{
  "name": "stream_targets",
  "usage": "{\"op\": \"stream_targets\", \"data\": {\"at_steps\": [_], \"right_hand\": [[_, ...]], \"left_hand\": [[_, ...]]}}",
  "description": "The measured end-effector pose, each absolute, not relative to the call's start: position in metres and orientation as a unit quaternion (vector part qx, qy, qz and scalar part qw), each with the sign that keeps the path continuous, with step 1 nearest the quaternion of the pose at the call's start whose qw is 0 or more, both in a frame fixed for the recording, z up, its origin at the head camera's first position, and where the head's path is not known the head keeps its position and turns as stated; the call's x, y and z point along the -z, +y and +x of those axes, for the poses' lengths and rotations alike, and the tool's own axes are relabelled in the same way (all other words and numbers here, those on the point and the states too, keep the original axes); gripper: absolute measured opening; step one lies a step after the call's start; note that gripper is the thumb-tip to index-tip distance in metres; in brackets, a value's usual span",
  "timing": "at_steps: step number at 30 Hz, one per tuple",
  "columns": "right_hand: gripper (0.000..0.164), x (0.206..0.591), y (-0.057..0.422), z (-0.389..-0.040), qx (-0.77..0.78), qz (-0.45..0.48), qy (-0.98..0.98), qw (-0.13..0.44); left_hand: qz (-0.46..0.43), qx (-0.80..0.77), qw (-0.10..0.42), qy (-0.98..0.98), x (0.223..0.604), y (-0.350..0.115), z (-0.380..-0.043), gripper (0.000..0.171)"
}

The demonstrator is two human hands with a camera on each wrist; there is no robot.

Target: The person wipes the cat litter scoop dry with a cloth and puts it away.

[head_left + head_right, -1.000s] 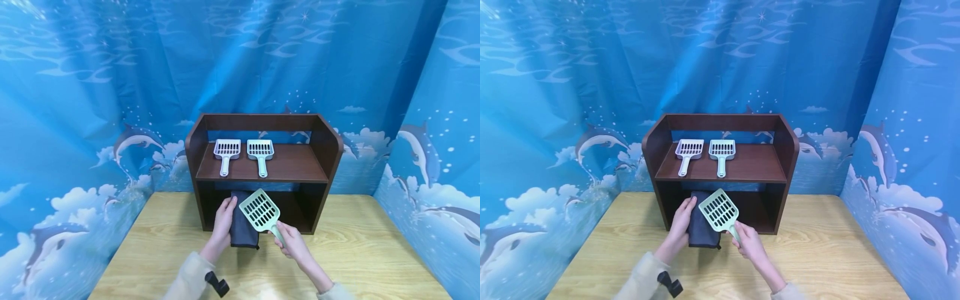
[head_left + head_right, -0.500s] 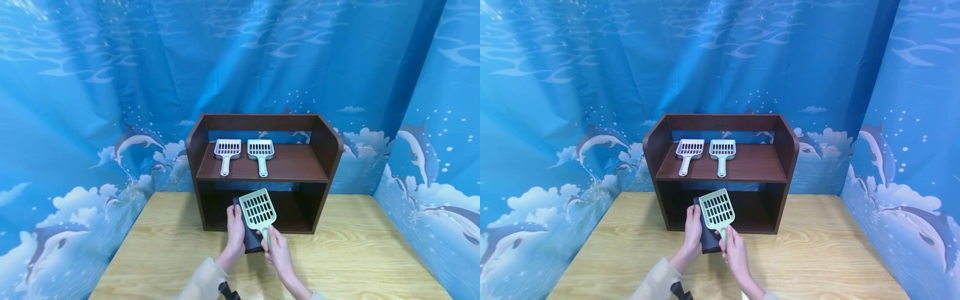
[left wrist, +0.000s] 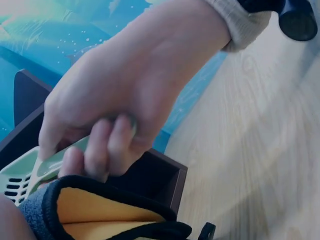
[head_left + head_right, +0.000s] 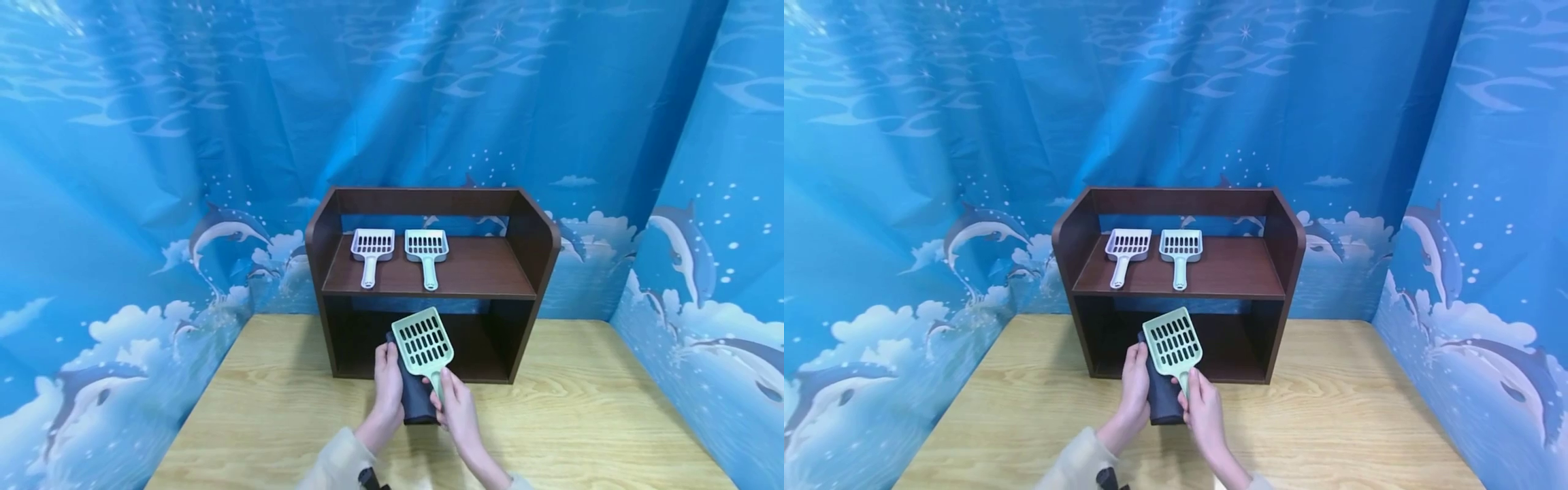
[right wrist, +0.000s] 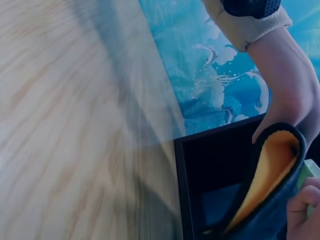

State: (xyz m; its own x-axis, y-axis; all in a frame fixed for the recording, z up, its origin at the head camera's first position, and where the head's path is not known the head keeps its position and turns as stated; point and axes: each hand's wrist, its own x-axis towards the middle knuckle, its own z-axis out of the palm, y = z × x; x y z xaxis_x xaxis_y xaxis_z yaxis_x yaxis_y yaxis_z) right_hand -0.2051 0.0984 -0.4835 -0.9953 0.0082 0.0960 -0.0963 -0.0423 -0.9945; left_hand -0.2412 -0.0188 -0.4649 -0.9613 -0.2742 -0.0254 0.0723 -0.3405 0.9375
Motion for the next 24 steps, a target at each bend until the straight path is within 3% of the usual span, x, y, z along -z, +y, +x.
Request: {"op": "stream_targets", "data": {"at_steps": [10,17,24], "right_hand": [[0.047,0.485,0.118,-0.195,-0.659,0.026,-0.752,0.012],[0.048,0.478,0.140,-0.195,-0.622,0.030,-0.782,-0.025],[0.041,0.466,0.160,-0.189,-0.642,0.054,-0.765,-0.009]], "left_hand": [[0.087,0.768,0.118,-0.624,0.460,-0.038,-0.252,0.029],[0.037,0.705,0.119,-0.698,0.461,-0.053,-0.261,0.028],[0.005,0.681,0.138,-0.719,0.460,-0.064,-0.266,0.024]]}}
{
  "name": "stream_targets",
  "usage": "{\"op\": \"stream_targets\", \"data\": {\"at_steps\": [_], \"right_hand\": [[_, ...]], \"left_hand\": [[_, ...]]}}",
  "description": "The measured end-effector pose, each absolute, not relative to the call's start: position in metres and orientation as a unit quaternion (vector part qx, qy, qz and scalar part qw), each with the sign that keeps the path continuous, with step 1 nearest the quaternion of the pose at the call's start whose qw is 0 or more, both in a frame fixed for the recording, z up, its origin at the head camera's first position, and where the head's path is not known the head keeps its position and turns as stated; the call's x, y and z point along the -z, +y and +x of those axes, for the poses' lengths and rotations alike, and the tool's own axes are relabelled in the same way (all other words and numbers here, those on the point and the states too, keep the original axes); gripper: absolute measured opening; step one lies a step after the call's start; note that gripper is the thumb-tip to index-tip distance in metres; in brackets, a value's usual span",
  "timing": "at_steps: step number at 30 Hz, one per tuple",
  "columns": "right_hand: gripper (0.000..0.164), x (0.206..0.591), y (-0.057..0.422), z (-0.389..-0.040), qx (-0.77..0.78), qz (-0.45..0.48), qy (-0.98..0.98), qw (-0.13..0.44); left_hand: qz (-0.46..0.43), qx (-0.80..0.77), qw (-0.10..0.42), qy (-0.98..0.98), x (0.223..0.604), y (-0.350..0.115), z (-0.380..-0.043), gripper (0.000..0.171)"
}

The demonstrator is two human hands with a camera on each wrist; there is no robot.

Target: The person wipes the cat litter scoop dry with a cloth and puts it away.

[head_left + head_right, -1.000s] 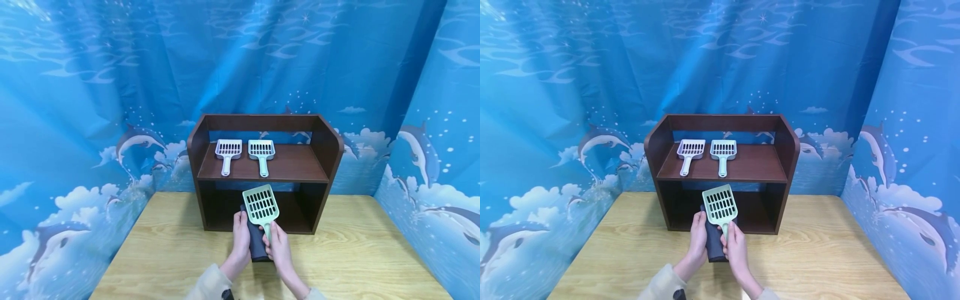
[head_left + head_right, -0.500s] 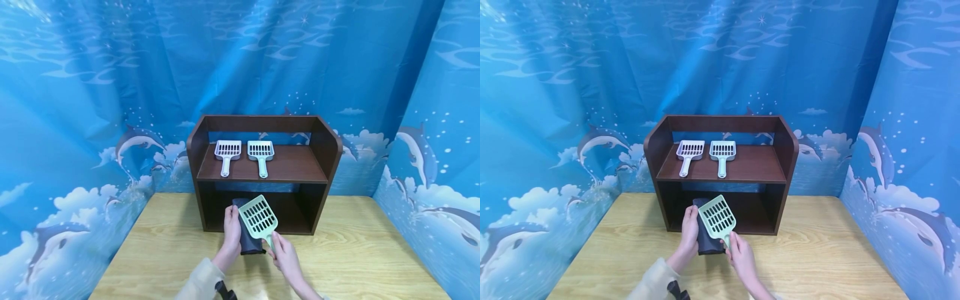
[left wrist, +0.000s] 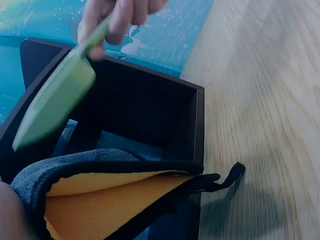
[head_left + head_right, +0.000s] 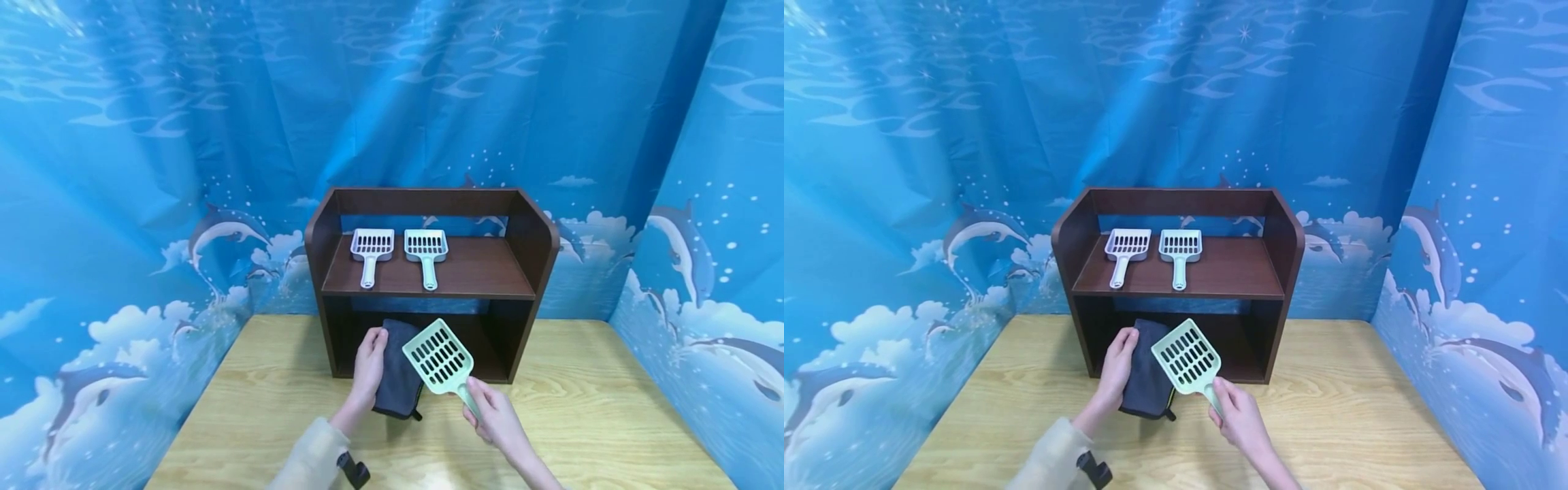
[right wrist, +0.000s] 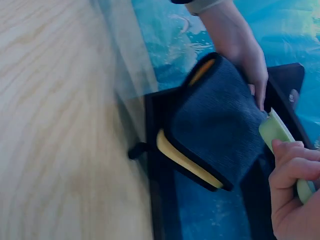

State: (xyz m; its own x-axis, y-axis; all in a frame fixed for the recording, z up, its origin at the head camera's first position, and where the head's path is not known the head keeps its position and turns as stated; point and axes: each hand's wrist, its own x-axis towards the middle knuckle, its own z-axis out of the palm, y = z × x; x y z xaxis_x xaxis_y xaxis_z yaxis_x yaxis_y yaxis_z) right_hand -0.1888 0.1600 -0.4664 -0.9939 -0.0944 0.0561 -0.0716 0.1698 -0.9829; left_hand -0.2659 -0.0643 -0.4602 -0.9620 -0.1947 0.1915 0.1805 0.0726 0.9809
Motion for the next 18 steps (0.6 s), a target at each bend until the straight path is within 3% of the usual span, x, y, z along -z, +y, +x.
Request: {"op": "stream_targets", "data": {"at_steps": [18], "right_hand": [[0.041,0.411,0.193,-0.192,0.626,-0.110,0.763,-0.113]], "left_hand": [[-0.001,0.668,0.131,-0.733,0.446,-0.067,-0.249,0.022]]}}
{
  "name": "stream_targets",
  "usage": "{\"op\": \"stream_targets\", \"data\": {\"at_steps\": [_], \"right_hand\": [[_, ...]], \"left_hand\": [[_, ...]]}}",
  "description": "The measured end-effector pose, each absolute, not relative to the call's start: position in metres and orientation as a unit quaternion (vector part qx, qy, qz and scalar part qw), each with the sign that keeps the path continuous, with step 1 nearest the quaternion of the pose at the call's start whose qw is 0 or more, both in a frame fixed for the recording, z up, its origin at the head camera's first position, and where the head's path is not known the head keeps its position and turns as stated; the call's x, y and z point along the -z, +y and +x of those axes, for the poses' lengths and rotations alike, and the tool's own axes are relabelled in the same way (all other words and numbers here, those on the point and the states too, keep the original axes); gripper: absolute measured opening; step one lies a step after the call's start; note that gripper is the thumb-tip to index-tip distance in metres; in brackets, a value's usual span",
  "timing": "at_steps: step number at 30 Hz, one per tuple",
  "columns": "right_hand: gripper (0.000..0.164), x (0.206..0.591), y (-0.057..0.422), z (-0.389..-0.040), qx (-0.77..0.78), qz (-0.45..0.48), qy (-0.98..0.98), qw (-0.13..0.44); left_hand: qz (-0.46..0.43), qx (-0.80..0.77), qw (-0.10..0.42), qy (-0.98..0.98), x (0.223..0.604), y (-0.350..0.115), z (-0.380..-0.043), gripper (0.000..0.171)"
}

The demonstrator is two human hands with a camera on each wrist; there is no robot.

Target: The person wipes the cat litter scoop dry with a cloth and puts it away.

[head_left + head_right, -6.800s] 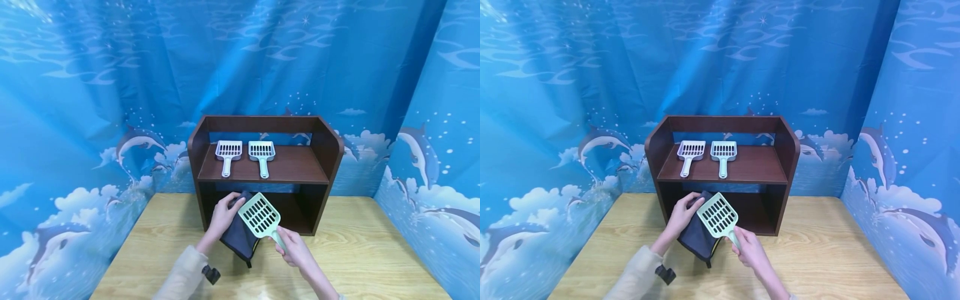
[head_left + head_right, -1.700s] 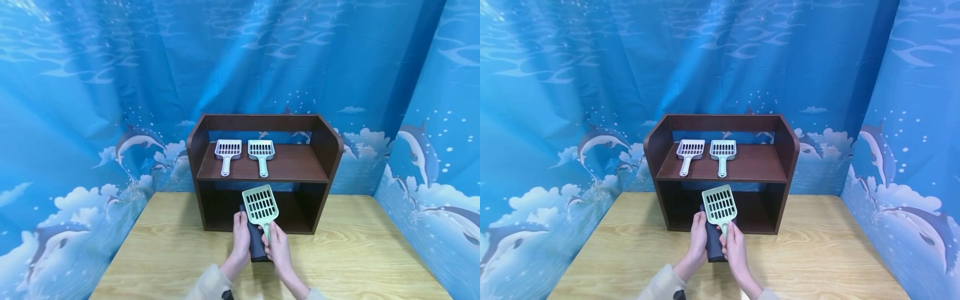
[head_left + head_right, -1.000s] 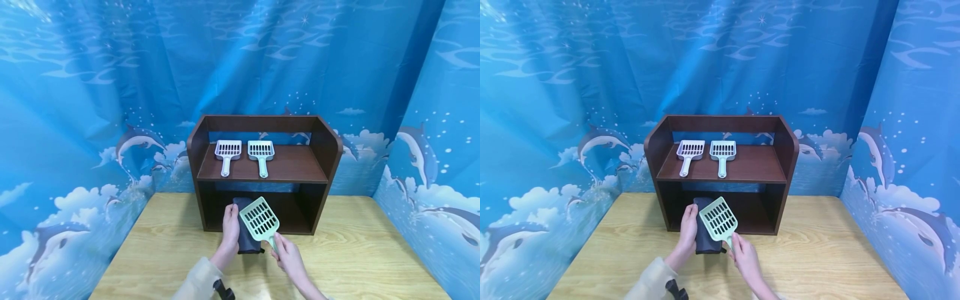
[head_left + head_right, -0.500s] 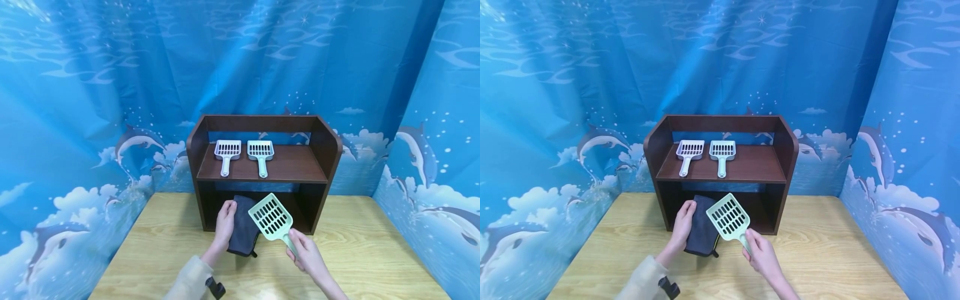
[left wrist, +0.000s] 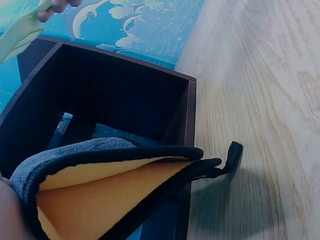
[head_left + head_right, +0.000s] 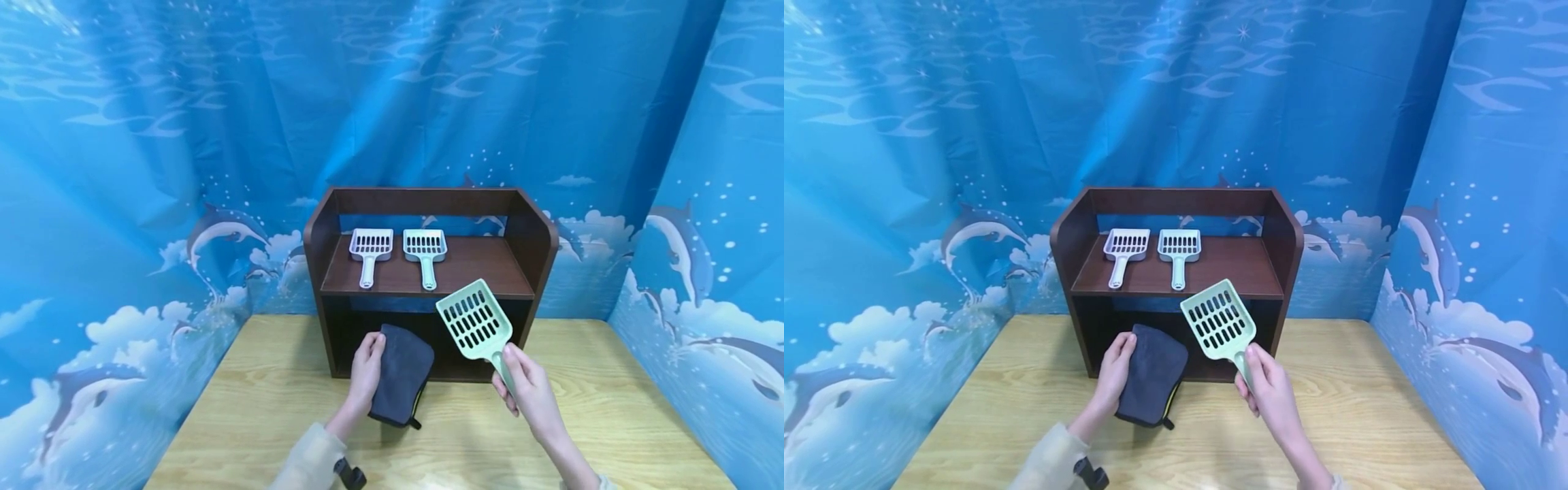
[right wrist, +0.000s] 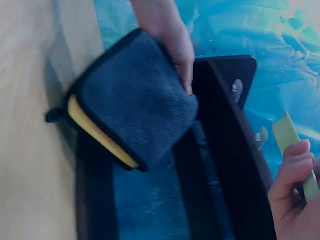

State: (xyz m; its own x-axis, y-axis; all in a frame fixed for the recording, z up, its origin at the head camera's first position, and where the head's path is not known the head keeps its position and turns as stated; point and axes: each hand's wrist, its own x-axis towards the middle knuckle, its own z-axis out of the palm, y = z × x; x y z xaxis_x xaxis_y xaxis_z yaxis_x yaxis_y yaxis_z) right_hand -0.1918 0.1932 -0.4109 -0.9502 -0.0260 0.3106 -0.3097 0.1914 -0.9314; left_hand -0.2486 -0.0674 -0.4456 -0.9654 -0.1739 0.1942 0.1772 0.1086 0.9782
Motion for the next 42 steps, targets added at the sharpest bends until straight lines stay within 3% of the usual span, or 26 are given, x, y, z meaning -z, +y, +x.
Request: {"op": "stream_targets", "data": {"at_steps": [5,12,30,42], "right_hand": [[0.044,0.388,0.194,-0.208,-0.622,0.117,-0.760,0.145],[0.042,0.356,0.193,-0.232,-0.623,0.137,-0.756,0.147],[0.049,0.306,0.200,-0.310,-0.600,0.102,-0.793,0.022],[0.045,0.298,0.202,-0.344,-0.527,0.047,-0.848,-0.014]], "left_hand": [[-0.012,0.668,0.140,-0.731,0.431,-0.068,-0.236,0.021],[0.008,0.681,0.134,-0.720,0.462,-0.071,-0.256,0.022],[-0.001,0.686,0.126,-0.717,0.470,-0.080,-0.257,0.025],[-0.004,0.687,0.124,-0.716,0.471,-0.084,-0.254,0.025]]}}
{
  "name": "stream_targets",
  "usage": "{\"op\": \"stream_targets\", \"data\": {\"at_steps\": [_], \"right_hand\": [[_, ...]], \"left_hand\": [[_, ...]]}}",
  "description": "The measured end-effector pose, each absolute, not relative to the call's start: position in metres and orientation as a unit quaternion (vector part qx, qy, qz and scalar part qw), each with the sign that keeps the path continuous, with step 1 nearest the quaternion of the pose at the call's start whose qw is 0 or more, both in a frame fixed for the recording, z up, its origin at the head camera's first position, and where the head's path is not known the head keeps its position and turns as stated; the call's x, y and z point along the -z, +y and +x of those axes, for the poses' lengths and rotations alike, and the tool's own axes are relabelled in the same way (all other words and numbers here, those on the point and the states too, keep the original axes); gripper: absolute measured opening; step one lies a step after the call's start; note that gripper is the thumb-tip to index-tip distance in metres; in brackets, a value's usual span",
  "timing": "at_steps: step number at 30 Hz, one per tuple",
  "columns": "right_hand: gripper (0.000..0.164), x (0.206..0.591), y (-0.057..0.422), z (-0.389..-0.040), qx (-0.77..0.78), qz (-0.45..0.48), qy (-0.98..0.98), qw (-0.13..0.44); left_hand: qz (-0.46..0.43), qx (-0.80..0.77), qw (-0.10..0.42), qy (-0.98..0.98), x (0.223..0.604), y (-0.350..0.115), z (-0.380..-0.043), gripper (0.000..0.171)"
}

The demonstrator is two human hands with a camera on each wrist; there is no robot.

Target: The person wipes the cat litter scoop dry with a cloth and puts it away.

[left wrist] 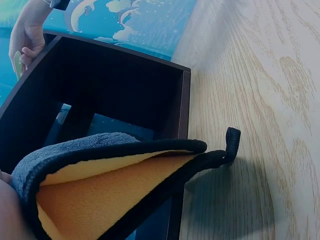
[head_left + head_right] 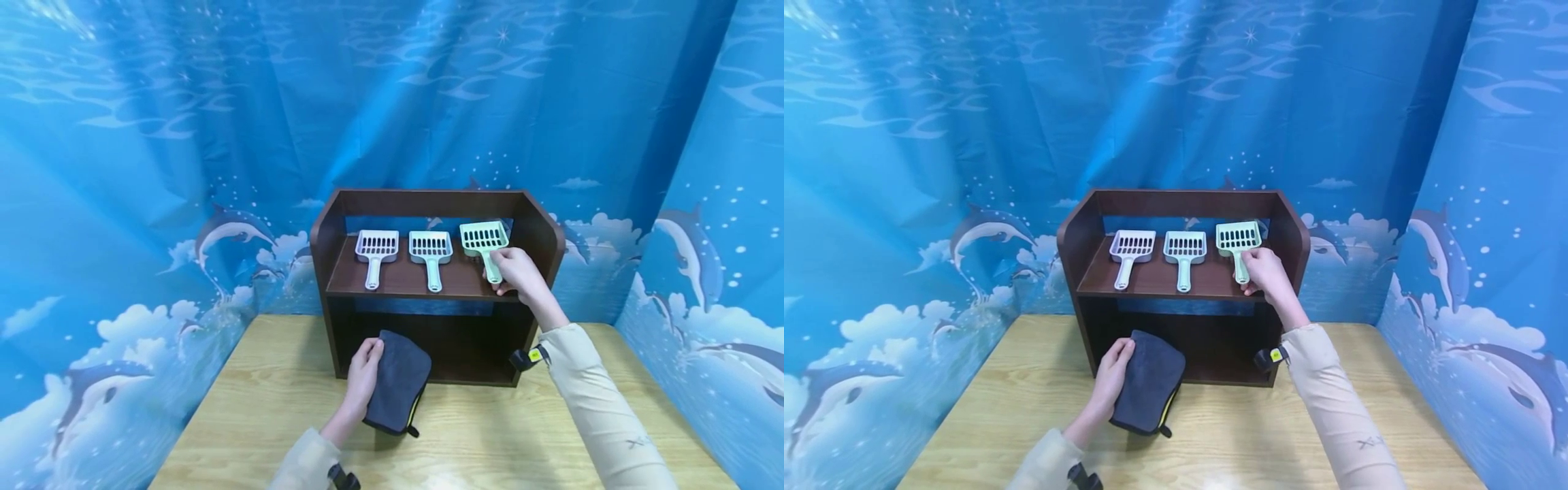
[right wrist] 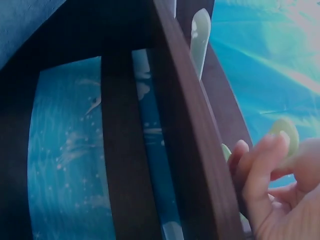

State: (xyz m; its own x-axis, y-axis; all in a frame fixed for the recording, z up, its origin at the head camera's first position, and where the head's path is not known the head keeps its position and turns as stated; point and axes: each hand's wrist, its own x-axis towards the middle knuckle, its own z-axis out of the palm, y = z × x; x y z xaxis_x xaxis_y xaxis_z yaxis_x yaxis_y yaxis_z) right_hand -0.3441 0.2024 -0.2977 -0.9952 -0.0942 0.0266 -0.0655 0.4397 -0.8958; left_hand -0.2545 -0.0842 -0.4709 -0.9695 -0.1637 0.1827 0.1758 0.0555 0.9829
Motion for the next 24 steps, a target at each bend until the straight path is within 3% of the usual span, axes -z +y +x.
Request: {"op": "stream_targets", "data": {"at_steps": [10,17,24], "right_hand": [[0.044,0.302,0.212,-0.347,0.447,-0.030,0.894,0.025],[0.044,0.300,0.209,-0.339,0.315,-0.055,0.947,-0.036],[0.040,0.304,0.203,-0.321,0.306,-0.044,0.944,-0.115]], "left_hand": [[-0.008,0.681,0.129,-0.721,0.471,-0.085,-0.253,0.026],[0.002,0.684,0.124,-0.719,0.472,-0.086,-0.254,0.025],[0.007,0.676,0.123,-0.726,0.461,-0.086,-0.249,0.024]]}}
